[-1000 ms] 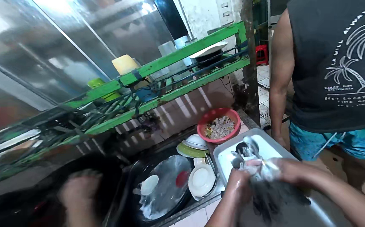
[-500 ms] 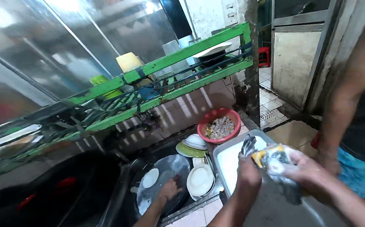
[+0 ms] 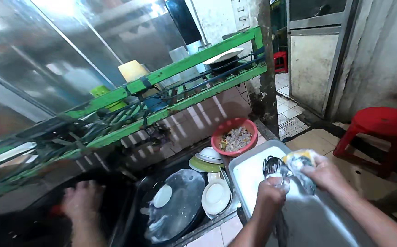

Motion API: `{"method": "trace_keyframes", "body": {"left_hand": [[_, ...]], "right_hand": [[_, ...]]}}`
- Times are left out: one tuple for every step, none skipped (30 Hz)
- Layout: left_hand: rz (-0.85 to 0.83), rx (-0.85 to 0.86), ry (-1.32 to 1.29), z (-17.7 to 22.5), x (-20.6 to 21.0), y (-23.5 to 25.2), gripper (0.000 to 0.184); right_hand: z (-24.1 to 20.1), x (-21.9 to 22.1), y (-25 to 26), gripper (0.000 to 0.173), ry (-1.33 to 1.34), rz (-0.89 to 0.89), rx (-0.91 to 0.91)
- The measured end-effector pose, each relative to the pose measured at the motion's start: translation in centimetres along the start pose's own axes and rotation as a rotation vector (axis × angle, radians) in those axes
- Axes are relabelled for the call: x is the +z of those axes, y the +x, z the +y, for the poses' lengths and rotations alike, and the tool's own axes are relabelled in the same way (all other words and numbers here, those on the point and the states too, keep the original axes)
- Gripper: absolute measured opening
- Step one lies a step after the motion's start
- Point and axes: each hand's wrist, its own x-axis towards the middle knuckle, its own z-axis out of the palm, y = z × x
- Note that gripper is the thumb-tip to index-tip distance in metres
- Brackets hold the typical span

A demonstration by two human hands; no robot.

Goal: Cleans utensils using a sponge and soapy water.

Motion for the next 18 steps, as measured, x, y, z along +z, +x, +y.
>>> {"method": "trace_keyframes", "body": {"left_hand": [[0.012, -0.002, -0.006, -0.2, -0.1, 0.0, 0.025], [0.022, -0.002, -0.029, -0.4, -0.2, -0.1, 0.025], [0.030, -0.013, -0.059, -0.5, -0.3, -0.1, 0.024], [0.033, -0.033, -0.091, -0.4, -0.4, -0.1, 0.024], [0.029, -0.048, -0.117, -0.4, -0.4, -0.1, 0.024], [0.020, -0.049, -0.141, -0.3, -0.4, -0.1, 0.023], [0.014, -0.042, -0.160, -0.3, -0.4, -0.2, 0.022], [0.027, -0.024, -0.183, -0.5, -0.4, -0.2, 0.021], [0.062, -0.005, -0.224, -0.7, -0.3, -0.2, 0.020], [0.108, 0.001, -0.271, -0.8, -0.3, -0.1, 0.021], [0.144, -0.003, -0.320, -0.7, -0.4, -0.1, 0.022], [0.166, -0.014, -0.356, -0.5, -0.5, -0.1, 0.023], [0.167, -0.028, -0.362, -0.2, -0.5, -0.1, 0.023], [0.145, -0.034, -0.340, 0.0, -0.4, -0.1, 0.022], [0.106, -0.013, -0.308, -0.1, -0.4, -0.2, 0.020], [0.074, 0.026, -0.273, -0.2, -0.3, -0.3, 0.020], [0.059, 0.061, -0.242, -0.5, -0.2, -0.4, 0.018], [0.058, 0.073, -0.207, -0.6, -0.1, -0.4, 0.017]], "right_hand": [[-0.5, -0.4, 0.3, 0.040, 0.062, 0.049, 0.018], [-1.1, -0.9, 0.4, 0.039, 0.137, 0.049, 0.042], [-1.6, -1.2, 0.1, 0.038, 0.204, 0.007, 0.059], [-1.9, -1.3, -0.3, 0.038, 0.239, -0.063, 0.074], [-2.1, -1.3, -0.6, 0.041, 0.223, -0.139, 0.095], [-1.9, -1.0, -0.7, 0.042, 0.165, -0.187, 0.105], [-1.6, -0.5, -0.7, 0.043, 0.107, -0.196, 0.109], [-1.4, -0.1, -0.6, 0.041, 0.091, -0.163, 0.109], [-1.3, 0.2, -0.6, 0.041, 0.101, -0.114, 0.114], [-1.4, 0.4, -0.5, 0.041, 0.119, -0.069, 0.124], [-1.5, 0.4, -0.5, 0.043, 0.144, -0.035, 0.131], [-1.3, 0.6, -0.6, 0.043, 0.171, -0.013, 0.125], [-0.9, 0.8, -0.8, 0.043, 0.201, -0.018, 0.106], [-0.3, 1.2, -1.0, 0.044, 0.226, -0.044, 0.075], [0.4, 1.8, -1.3, 0.046, 0.233, -0.089, 0.042], [1.0, 2.4, -1.5, 0.050, 0.201, -0.148, 0.013], [1.4, 2.8, -1.5, 0.053, 0.136, -0.196, -0.016], [1.4, 2.7, -1.2, 0.053, 0.047, -0.227, -0.026]]}}
